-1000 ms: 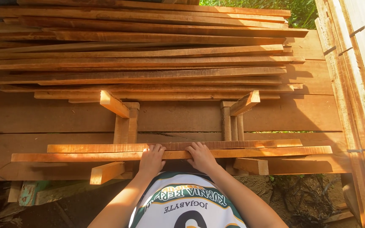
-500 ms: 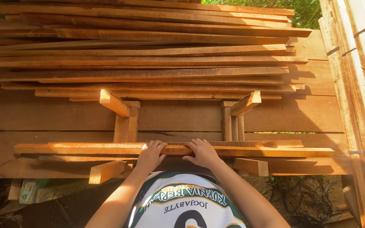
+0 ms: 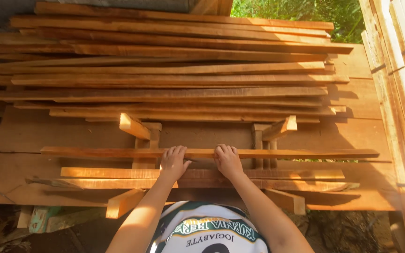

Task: Organizing and stacking wooden slats onto a frame in a workshop area.

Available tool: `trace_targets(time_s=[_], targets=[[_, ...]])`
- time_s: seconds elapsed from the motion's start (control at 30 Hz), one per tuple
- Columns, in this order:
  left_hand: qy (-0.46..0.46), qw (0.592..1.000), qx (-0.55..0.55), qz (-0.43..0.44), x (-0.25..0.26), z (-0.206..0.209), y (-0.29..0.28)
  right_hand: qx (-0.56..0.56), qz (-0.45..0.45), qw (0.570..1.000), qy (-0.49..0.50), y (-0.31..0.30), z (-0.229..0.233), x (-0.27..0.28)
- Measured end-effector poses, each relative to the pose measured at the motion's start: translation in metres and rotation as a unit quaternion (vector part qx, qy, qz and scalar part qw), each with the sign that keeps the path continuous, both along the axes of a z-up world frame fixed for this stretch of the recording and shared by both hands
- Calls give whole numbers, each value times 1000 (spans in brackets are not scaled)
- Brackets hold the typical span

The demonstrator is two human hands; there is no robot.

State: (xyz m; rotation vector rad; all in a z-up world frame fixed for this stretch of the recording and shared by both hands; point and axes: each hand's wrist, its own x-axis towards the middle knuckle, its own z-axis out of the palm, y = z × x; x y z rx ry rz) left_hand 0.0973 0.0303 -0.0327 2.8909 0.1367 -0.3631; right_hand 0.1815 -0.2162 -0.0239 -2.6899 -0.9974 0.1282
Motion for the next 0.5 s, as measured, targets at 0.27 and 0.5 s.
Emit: trace_targets(time_s=[0.27,0.5], targets=[[143,984,-105,20,41,11,25,83,-49,992,78,11,27,12],[70,957,-269,83,144,-3,56,188,-129,974,11,44,7,134]])
